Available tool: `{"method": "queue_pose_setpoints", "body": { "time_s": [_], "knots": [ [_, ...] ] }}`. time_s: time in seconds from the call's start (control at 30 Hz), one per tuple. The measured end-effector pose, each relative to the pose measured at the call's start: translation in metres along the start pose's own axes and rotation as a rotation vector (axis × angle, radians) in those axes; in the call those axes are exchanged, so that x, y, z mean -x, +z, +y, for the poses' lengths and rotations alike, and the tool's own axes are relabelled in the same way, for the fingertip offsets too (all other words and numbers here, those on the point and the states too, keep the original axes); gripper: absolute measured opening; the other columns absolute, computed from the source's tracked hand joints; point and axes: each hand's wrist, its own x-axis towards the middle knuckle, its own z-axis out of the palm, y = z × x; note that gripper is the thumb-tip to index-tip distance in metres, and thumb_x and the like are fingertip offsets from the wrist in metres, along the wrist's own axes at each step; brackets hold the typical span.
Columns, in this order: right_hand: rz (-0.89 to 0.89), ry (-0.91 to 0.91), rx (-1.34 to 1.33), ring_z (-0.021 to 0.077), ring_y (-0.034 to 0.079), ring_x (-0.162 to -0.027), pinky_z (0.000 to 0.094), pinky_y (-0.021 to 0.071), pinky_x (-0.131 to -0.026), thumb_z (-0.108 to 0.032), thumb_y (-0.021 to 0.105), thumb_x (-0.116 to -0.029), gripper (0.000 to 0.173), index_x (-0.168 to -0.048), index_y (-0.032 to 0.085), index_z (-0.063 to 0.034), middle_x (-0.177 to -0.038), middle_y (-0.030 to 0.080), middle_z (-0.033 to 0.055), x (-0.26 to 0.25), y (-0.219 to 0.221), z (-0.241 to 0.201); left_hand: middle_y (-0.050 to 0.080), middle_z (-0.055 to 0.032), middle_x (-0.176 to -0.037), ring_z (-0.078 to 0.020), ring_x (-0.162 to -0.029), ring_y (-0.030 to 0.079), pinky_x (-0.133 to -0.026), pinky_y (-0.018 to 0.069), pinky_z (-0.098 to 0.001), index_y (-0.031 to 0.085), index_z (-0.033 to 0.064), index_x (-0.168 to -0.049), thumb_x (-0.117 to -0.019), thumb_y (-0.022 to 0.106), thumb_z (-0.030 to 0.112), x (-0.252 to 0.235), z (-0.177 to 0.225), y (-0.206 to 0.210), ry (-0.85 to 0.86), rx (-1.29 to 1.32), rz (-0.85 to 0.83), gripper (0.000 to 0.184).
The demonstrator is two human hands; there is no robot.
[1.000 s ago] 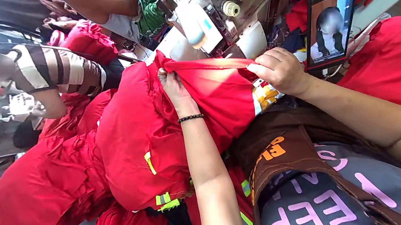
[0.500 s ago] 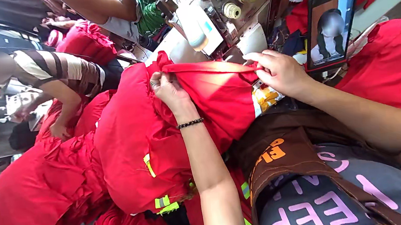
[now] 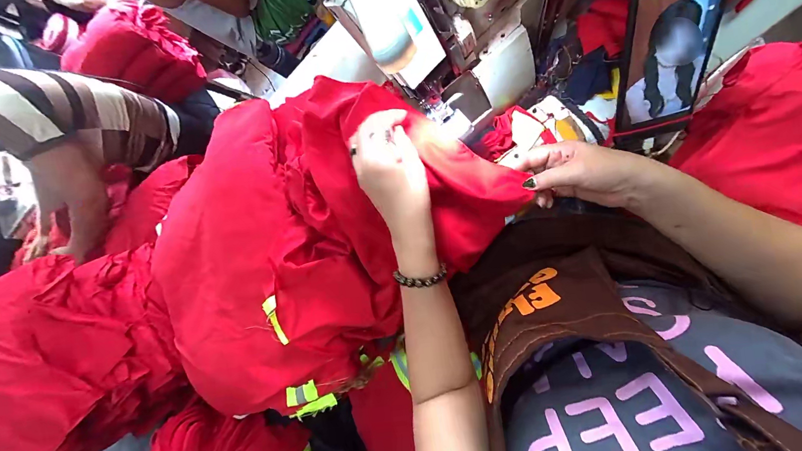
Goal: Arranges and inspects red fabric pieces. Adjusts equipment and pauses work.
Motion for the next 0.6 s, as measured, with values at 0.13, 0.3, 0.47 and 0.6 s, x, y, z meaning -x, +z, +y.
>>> {"method": "queue_pose_setpoints", "body": {
  "time_s": [0.13,0.3,0.47,0.6],
  "knots": [
    [0.083,-0.084,0.200,0.0028,0.064,-0.082,0.0214,0.0559,-0.075,-0.007,0.060,-0.0990,0.011,-0.106,0.068,-0.0060,-0.098,0.069,-0.0015,-0.005,0.003,0.001,0.065,-0.0154,-0.136,-0.0302,-0.135,0.055,-0.117,0.0388,-0.0409,0.069,0.0025,-0.129,-0.1038,0.055,0.010,0.024,0.006,0.010,0.074,-0.049,-0.066,0.030],
    [0.153,-0.120,0.118,0.0054,0.066,-0.065,0.0217,0.0578,-0.062,-0.008,0.057,-0.1019,0.013,-0.101,0.069,-0.0026,-0.079,0.070,-0.0007,-0.013,0.008,0.001,0.039,-0.0074,-0.164,-0.0325,-0.155,0.028,-0.124,0.0118,-0.0626,0.049,0.0119,-0.152,-0.1089,0.041,0.021,0.019,0.014,-0.005,0.081,-0.215,-0.310,0.045],
    [0.135,-0.118,0.044,0.0050,0.064,-0.057,0.0199,0.0558,-0.056,-0.004,0.054,-0.1026,0.017,-0.109,0.069,0.0010,-0.073,0.071,0.0007,-0.013,0.012,0.000,0.035,-0.0054,-0.166,-0.0291,-0.156,0.023,-0.124,0.0096,-0.0633,0.047,0.0089,-0.153,-0.1087,0.036,0.019,0.005,0.010,-0.001,0.023,-0.243,-0.397,0.047],
    [0.105,-0.142,0.033,0.0060,0.066,-0.056,0.0193,0.0557,-0.052,0.000,0.058,-0.1004,0.015,-0.114,0.065,0.0005,-0.076,0.073,0.0032,-0.011,0.012,-0.003,0.040,-0.0082,-0.163,-0.0289,-0.154,0.029,-0.124,0.0181,-0.0579,0.047,0.0047,-0.152,-0.1090,0.037,0.023,-0.011,-0.003,0.004,0.062,-0.181,-0.406,0.047]
  ]
}}
